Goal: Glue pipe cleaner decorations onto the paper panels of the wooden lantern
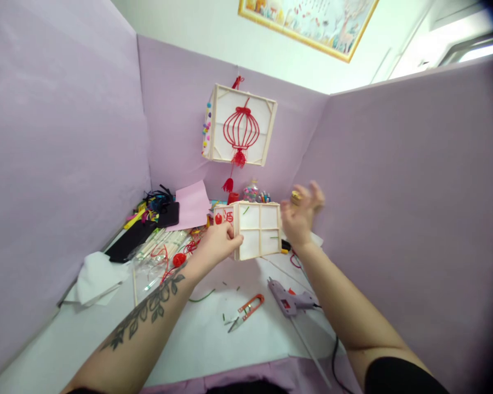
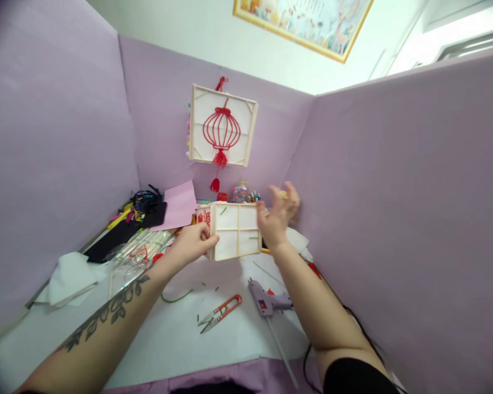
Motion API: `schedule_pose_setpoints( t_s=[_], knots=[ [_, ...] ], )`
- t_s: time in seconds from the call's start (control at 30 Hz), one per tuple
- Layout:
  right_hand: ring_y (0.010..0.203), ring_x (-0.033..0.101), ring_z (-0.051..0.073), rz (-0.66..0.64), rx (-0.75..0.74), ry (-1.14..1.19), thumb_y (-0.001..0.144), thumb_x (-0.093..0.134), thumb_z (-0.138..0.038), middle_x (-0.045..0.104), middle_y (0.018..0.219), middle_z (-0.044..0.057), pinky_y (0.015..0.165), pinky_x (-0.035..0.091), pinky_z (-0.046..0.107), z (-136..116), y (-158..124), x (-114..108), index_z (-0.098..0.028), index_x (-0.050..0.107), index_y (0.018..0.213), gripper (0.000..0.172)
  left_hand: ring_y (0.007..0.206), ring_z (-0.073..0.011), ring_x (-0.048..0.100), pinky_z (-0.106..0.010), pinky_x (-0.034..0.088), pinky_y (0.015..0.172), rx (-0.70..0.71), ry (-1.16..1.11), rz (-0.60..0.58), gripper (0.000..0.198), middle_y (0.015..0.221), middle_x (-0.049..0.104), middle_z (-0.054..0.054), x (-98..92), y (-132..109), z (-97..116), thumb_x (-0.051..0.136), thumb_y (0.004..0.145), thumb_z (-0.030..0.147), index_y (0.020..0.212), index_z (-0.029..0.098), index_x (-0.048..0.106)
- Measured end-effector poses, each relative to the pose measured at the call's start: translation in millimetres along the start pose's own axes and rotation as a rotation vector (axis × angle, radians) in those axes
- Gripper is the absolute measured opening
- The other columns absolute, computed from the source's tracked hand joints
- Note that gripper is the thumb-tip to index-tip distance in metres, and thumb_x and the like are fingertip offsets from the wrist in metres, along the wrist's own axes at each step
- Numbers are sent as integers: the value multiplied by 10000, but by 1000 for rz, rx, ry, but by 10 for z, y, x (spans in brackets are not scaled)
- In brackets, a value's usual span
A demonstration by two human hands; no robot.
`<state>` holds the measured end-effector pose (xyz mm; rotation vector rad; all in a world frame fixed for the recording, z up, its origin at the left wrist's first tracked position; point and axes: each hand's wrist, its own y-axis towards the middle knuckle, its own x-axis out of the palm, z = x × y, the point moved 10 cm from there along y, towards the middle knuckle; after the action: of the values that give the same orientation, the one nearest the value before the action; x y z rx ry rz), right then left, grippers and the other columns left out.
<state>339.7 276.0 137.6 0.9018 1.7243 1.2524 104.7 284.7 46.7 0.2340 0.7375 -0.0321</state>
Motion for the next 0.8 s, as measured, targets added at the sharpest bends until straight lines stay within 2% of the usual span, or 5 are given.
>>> schedule_pose_setpoints(
  t_s=[0.13,0.27,0.37,0.53,0.8],
  knots=[
    [1296,367,324,208,525,32,824,519,-300,415,1307,222,1081,280,540,972,120,-291,-93,463,1225,456,640,-170,617,-240,378,549,-10,2,1,235,641,653,-14,-9,-5,-2,590,744,410,663,206,506],
    [1118,549,250,-199,365,186,848,479,-277,580,1209,148,966,432,458,760,128,-119,-162,504,1184,356,628,-171,622,-242,376,543,21,2,-1,244,645,657,-12,9,25,-19,581,746,427,671,207,506],
    [1231,478,300,-517,113,-159,862,467,-255,606,1256,155,1012,379,502,501,26,-76,-159,605,1019,230,606,-175,627,-246,374,531,1,25,11,271,624,653,-7,11,64,-84,579,739,456,659,208,504],
    [1370,297,426,-953,35,-1005,856,540,-324,584,1258,285,1080,150,639,1150,-162,-309,-26,636,1112,405,599,-177,651,-242,384,527,-10,9,-20,296,593,656,12,45,108,-105,578,732,493,670,214,498],
    [1416,248,416,-1152,-52,-1219,841,535,-272,568,1306,269,1117,67,616,1650,-457,-566,-30,606,1222,458,596,-181,667,-242,397,538,-15,35,-38,304,576,653,21,12,73,-16,564,739,495,664,214,475]
  ],
)
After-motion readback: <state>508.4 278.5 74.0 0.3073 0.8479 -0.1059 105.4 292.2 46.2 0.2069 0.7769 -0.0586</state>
